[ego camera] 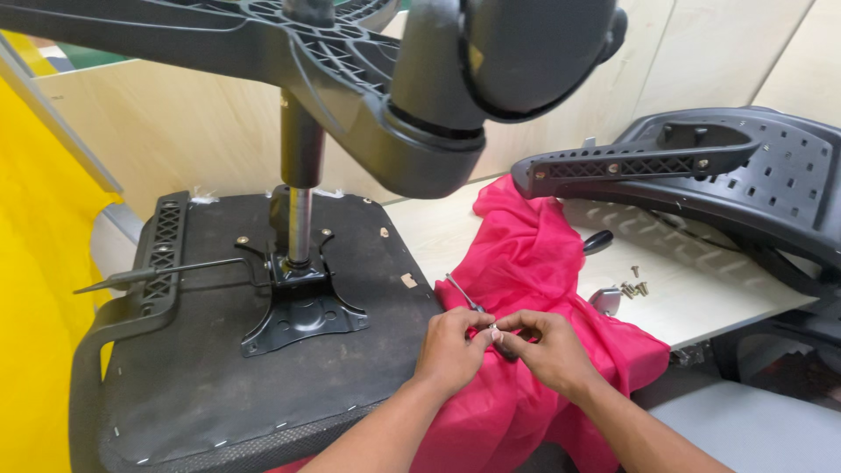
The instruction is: The person uses a screwdriver to tighten screws on the underside of an office chair seat, securing the seat to the chair base. The person works on multiple screws in sequence, ensuring the seat is firmly attached.
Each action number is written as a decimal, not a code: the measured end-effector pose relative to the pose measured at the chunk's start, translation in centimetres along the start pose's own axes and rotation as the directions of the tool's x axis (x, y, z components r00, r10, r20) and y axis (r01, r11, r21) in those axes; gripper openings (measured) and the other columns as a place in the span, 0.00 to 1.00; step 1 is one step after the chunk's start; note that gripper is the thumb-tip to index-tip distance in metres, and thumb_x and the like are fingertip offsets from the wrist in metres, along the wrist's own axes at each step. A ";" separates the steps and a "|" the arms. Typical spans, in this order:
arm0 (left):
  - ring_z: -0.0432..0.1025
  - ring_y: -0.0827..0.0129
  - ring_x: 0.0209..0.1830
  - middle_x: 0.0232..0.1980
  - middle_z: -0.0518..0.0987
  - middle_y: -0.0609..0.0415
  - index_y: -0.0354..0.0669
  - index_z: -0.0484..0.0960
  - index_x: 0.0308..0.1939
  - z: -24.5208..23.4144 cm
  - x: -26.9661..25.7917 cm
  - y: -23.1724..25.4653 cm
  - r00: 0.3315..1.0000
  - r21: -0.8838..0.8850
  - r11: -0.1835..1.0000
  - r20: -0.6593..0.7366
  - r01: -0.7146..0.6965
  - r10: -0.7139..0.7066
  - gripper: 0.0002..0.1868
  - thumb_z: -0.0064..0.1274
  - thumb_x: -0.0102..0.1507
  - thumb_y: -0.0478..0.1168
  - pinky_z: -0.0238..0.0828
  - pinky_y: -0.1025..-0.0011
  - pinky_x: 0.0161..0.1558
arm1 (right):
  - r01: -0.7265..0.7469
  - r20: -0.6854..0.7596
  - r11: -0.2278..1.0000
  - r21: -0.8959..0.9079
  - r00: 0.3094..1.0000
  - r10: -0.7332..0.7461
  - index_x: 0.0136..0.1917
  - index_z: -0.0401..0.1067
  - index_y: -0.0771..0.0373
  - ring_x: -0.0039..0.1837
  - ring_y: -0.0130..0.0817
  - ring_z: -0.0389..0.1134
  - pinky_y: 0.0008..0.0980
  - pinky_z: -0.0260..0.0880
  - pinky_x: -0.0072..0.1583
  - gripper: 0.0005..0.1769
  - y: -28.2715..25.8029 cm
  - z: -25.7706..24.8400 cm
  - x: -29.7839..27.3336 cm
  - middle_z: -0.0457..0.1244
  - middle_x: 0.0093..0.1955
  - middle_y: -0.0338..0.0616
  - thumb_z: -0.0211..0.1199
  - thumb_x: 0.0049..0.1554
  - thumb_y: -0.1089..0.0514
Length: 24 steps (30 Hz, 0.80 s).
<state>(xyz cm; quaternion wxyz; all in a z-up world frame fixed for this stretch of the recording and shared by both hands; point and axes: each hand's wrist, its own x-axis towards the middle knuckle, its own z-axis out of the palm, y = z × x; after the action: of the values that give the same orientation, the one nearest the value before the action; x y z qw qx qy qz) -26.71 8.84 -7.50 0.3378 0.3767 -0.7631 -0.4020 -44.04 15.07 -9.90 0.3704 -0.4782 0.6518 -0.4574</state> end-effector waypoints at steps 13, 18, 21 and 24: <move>0.56 0.60 0.70 0.67 0.66 0.50 0.38 0.70 0.66 2.5 0.0 -0.3 0.959 0.502 0.855 0.282 -0.129 -0.021 0.39 0.62 0.55 0.52 0.51 0.55 0.62 | -0.115 -0.256 0.993 0.022 0.960 0.117 0.52 0.78 0.66 0.38 0.22 0.64 0.25 0.67 0.42 0.12 4.2 -5.6 0.0 0.66 0.37 0.35 0.66 0.57 0.58; 0.56 0.63 0.73 0.64 0.67 0.50 0.41 0.69 0.67 2.6 0.3 -1.6 0.883 0.632 0.771 0.403 -0.079 -0.240 0.37 0.58 0.59 0.55 0.44 0.45 0.68 | -0.176 -0.397 0.976 0.128 0.893 0.213 0.55 0.78 0.67 0.40 0.27 0.62 0.30 0.63 0.44 0.12 6.4 -9.0 0.6 0.66 0.40 0.41 0.65 0.59 0.59; 0.59 0.62 0.72 0.64 0.69 0.50 0.39 0.71 0.65 2.6 0.4 -1.6 0.833 0.691 0.715 0.455 -0.107 -0.314 0.34 0.56 0.61 0.55 0.42 0.42 0.71 | -0.180 -0.483 0.984 0.014 0.860 0.164 0.53 0.79 0.67 0.44 0.25 0.66 0.28 0.68 0.49 0.12 7.5 -11.4 0.9 0.70 0.44 0.41 0.65 0.59 0.59; 0.61 0.62 0.70 0.63 0.69 0.50 0.42 0.70 0.65 2.8 0.4 -1.2 0.820 0.705 0.699 0.465 -0.117 -0.332 0.33 0.56 0.60 0.53 0.40 0.39 0.70 | -0.224 -0.550 0.975 -0.015 0.816 0.179 0.53 0.79 0.67 0.45 0.28 0.67 0.30 0.67 0.49 0.12 8.5 -13.6 1.4 0.71 0.47 0.43 0.67 0.58 0.58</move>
<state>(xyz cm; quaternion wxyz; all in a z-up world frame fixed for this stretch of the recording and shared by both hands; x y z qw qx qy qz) -28.85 9.07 -9.68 -0.0976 0.3877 -0.8966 -0.1904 -59.38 18.08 -13.86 0.1965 -0.2708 0.7946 -0.5066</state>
